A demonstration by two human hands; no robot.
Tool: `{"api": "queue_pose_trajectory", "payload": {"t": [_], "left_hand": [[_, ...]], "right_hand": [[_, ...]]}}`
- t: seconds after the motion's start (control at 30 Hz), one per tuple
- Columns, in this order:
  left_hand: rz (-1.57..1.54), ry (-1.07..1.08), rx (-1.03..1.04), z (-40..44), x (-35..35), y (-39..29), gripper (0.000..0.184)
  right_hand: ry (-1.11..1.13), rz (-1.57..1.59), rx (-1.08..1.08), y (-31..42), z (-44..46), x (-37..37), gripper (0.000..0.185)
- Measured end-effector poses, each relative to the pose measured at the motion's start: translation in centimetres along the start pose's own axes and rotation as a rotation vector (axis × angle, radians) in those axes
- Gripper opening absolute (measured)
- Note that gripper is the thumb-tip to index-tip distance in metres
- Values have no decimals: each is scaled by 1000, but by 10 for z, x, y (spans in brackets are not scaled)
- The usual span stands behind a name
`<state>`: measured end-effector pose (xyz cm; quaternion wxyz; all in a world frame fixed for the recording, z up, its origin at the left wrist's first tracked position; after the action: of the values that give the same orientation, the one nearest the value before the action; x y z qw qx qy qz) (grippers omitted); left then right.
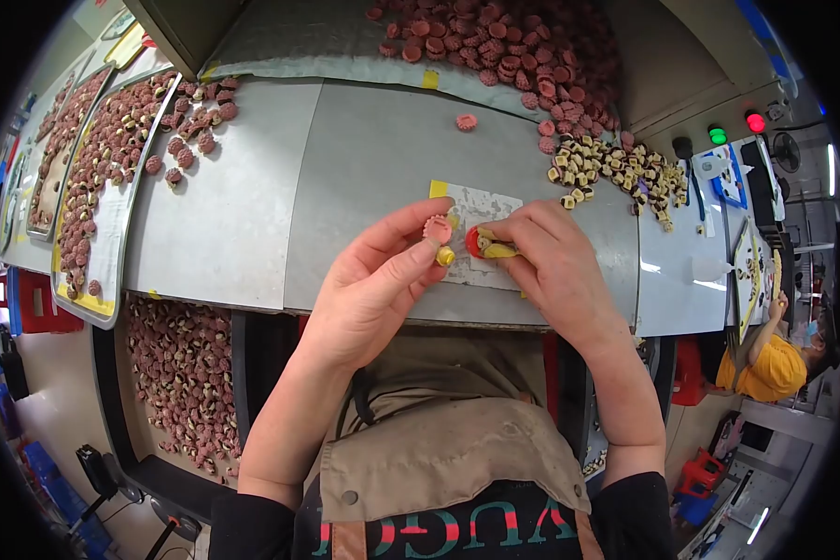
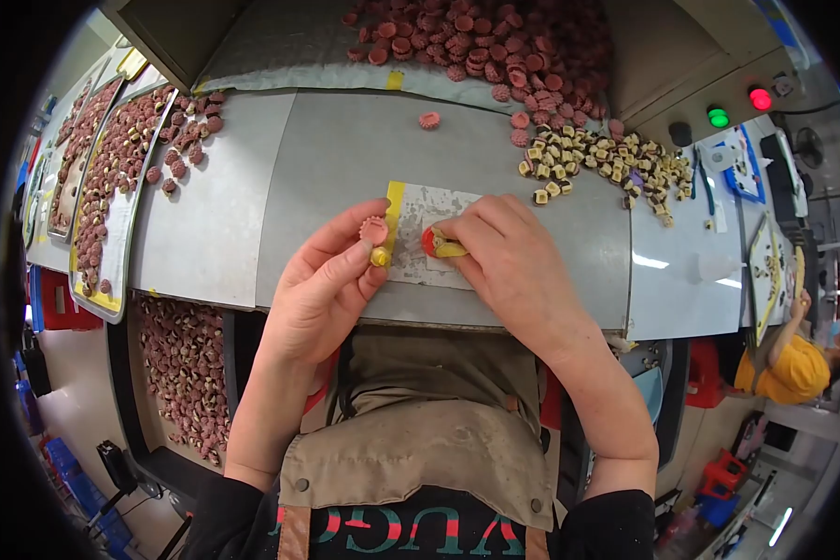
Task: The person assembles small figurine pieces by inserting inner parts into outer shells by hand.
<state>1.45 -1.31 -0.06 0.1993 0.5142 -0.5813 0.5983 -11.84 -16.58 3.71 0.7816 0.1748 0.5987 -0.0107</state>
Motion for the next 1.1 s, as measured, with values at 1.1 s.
{"api": "queue_pose_trajectory", "payload": {"t": [1.1], "left_hand": [[30,94,-20,5,2,6,30]], "right_hand": [[-312,294,-57,25,6,2,35]]}}
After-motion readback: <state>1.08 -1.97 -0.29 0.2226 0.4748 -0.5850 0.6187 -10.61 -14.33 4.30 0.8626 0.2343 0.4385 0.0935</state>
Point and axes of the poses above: each hand's wrist, its own z-axis towards the middle knuckle, its own x-axis out of the palm, y = z × x, the point moved 1 cm from there along z, towards the middle knuckle, and after that the axes turned 11 degrees about -z, right-handed, at the moved point
